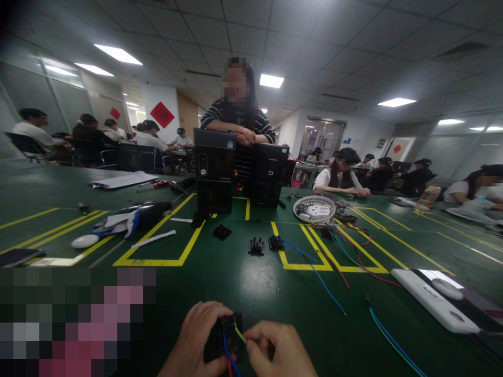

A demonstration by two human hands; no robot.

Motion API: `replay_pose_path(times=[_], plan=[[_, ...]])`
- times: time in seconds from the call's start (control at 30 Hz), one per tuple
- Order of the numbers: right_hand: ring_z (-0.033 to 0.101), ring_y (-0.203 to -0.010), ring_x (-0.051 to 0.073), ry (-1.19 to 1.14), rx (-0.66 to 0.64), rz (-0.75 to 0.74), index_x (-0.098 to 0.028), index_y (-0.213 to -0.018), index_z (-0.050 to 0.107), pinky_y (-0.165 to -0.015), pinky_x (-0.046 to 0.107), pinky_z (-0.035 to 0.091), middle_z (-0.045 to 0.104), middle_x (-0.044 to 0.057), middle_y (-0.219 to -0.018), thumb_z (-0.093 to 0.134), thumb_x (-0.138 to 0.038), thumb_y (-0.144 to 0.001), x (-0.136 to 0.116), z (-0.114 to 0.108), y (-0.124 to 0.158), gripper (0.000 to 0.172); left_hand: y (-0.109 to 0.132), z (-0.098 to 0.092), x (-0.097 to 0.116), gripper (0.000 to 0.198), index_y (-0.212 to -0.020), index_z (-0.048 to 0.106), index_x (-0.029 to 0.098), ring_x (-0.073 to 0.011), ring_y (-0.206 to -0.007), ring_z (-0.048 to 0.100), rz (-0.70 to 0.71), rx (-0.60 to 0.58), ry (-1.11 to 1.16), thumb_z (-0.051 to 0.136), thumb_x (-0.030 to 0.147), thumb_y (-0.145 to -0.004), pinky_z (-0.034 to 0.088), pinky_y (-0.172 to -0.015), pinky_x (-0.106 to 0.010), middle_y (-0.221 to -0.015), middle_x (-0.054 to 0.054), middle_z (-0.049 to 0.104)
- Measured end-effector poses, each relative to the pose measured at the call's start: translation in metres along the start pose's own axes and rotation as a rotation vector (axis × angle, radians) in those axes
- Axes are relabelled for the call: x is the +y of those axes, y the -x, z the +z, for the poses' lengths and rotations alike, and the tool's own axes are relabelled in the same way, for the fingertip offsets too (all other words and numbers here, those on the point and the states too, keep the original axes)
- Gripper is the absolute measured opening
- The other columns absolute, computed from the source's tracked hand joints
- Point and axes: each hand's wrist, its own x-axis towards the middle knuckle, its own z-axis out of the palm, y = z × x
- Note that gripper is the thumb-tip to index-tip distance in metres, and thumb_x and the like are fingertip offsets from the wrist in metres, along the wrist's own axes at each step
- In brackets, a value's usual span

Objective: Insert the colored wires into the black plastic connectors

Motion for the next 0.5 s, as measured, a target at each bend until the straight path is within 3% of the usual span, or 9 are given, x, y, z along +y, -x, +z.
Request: replay_pose_path(times=[0.2, 0.5], plan=[[0.04, -0.051, 0.011, -0.031, -0.023, 0.011, -0.015, -0.084, 0.074, -0.049, 0.023, 0.029, 0.042, -0.005, -0.054, 0.054, -0.031, -0.079, -0.001, 0.0, 0.0, 0.026, 0.0, -0.001, 0.0, 0.04, -0.102, 0.059, 0.022, -0.0305, -0.105, 0.055, -0.014, -0.013, 0.015, 0.069, 0.021, -0.064, 0.031, -0.1, -0.056, -0.103, -0.007, 0.063], [0.038, -0.052, 0.012, -0.197, -0.03, 0.047, -0.012, -0.09, 0.072, -0.05, 0.024, 0.03, 0.043, -0.004, -0.057, 0.057, -0.041, -0.079, 0.006, 0.016, 0.001, 0.034, 0.0, 0.001, -0.001, 0.04, -0.102, 0.059, 0.022, -0.0305, -0.104, 0.055, -0.005, -0.008, 0.024, 0.07, 0.022, -0.064, 0.031, -0.099, -0.057, -0.103, -0.006, 0.063]])
